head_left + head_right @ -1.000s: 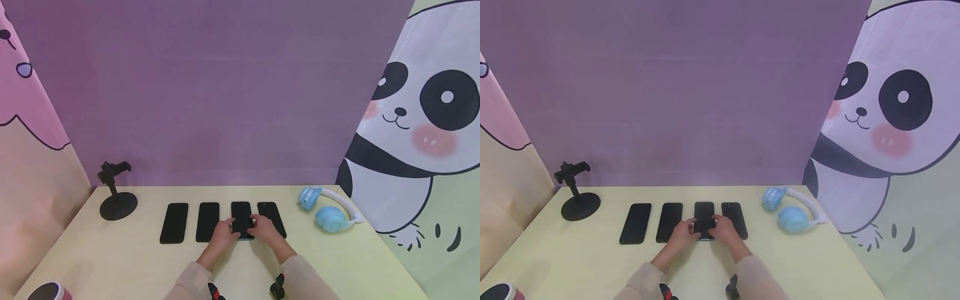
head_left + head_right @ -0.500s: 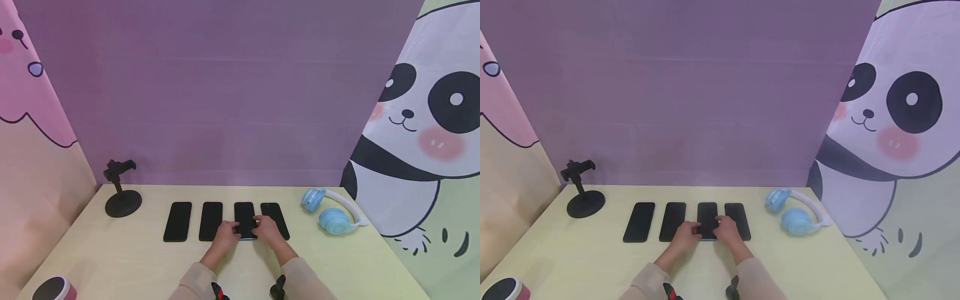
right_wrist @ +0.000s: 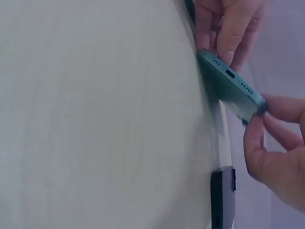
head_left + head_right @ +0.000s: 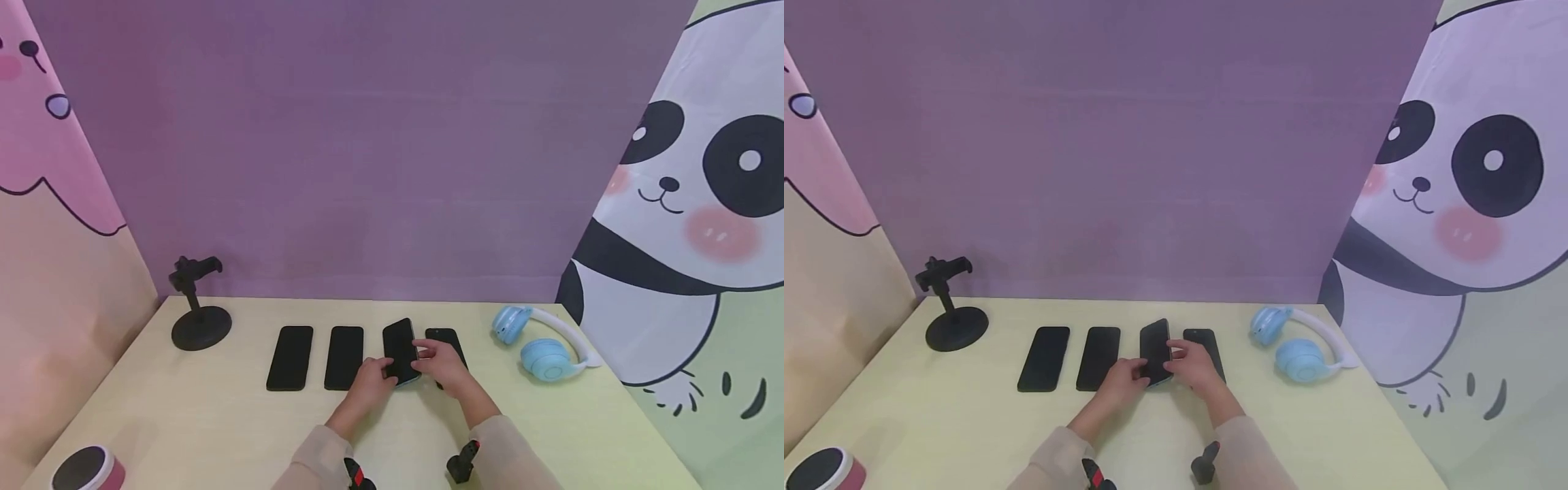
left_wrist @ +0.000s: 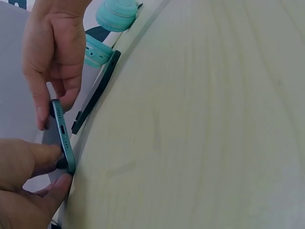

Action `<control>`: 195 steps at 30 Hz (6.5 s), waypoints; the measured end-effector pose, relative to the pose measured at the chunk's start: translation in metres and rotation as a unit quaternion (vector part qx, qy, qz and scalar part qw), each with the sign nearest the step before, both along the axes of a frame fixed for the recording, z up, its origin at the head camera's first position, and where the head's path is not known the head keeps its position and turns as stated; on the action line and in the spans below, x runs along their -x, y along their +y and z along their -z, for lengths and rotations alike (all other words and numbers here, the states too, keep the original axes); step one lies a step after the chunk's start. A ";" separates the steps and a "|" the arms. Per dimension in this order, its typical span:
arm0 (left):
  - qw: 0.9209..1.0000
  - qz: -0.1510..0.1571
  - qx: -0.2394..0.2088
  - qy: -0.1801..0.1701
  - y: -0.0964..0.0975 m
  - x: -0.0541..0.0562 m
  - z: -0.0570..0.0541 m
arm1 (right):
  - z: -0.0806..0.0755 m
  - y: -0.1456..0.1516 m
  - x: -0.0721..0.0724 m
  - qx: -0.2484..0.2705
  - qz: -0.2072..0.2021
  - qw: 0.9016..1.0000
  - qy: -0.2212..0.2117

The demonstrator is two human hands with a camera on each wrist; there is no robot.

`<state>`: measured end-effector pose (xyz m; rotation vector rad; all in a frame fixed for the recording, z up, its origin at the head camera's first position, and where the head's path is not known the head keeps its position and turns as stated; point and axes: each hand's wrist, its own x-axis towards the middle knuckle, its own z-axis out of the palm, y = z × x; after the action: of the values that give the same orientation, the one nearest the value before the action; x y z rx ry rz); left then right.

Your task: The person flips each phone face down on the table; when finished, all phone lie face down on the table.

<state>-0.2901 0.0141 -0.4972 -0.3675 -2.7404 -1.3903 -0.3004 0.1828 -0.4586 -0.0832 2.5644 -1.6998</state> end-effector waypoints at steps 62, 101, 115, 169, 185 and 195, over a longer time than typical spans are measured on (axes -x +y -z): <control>0.992 -0.018 -0.121 -0.020 -0.002 0.008 -0.007 | 0.010 -0.002 0.005 -0.004 -0.099 0.995 -0.018; 0.999 -0.050 0.016 -0.005 -0.003 0.007 -0.005 | 0.005 -0.014 0.002 -0.165 -0.032 0.985 -0.024; 0.999 -0.031 0.009 -0.017 -0.011 0.004 -0.009 | 0.004 -0.016 0.002 -0.178 -0.034 0.983 -0.033; 0.999 -0.043 0.031 -0.004 -0.109 -0.002 -0.006 | 0.002 -0.114 -0.007 -0.130 -0.024 0.991 -0.017; 0.998 -0.045 0.036 -0.008 -0.107 -0.006 -0.010 | 0.005 -0.111 -0.006 -0.051 -0.007 0.998 -0.023; 0.999 -0.024 0.032 -0.002 -0.107 -0.003 -0.008 | 0.003 -0.101 -0.003 0.037 -0.043 0.998 -0.039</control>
<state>-0.2869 -0.0934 -0.4895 -0.2994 -2.7826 -1.2965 -0.2971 0.0823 -0.4614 -0.1276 2.4061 -1.7325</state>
